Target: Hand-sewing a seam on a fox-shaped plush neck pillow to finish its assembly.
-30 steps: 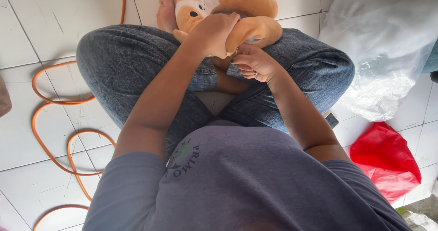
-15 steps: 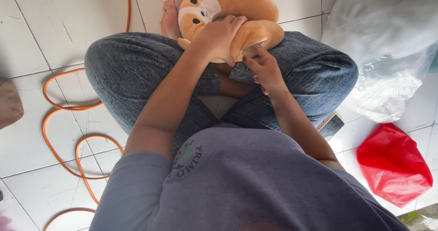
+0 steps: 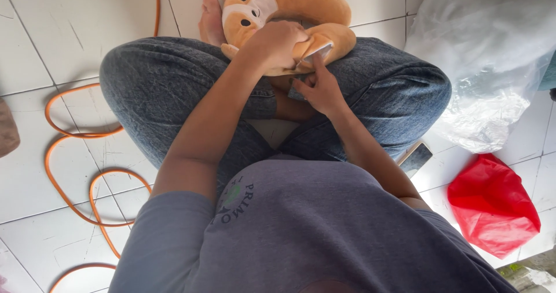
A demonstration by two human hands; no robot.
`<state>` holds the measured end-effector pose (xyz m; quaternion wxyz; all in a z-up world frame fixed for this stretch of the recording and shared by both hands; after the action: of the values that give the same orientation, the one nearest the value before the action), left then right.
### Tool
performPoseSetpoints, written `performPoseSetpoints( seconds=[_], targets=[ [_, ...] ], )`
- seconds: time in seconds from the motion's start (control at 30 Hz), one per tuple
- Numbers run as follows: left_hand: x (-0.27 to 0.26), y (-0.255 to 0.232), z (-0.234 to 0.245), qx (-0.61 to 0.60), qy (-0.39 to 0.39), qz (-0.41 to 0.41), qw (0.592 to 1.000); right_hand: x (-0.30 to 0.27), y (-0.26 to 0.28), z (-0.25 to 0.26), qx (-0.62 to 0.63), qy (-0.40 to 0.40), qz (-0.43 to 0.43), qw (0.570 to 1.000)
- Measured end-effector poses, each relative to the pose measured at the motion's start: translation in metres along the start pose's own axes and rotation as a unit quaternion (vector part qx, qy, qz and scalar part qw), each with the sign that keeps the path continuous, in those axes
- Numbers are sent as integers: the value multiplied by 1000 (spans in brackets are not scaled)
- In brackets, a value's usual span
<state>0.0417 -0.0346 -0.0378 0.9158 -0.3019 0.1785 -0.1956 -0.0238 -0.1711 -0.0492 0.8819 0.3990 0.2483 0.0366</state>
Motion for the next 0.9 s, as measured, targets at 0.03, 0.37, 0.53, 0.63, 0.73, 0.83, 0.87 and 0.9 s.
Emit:
performPoseSetpoints(
  seconds=[0.03,0.37,0.53,0.63,0.73,0.83,0.87,0.9],
  targets=[
    [0,-2,1,0,1,0,1000,-3,11,3,1,0,0,1000],
    [-21,-31,17,-4,69,52,996,-11,30,0,-242,60,-40,968],
    [-20,-28,22,4,104,60,993,-17,46,11,-220,26,-3,975],
    [-12,-22,10,-5,94,61,994,-22,62,30,-221,38,16,974],
    [-7,-22,-5,103,138,28,985,-12,76,56,-239,71,93,964],
    [-12,-23,-4,79,101,42,991,27,67,97,-217,16,90,972],
    [-15,-27,5,53,83,34,995,50,65,110,-200,-42,143,968],
    [-19,-31,14,26,65,26,997,71,62,123,-182,-99,196,959]
  ],
)
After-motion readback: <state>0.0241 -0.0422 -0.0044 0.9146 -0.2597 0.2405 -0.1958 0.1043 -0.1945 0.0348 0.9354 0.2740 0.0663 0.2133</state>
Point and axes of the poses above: each hand's wrist, its own x-axis towards the middle knuckle, its own z-axis out of the back of the hand, y = z × x, the point moved 7 cm from there along x, towards the middle knuckle, and after that the axes turned 9 degrees about -y, right-handed, at the moved point
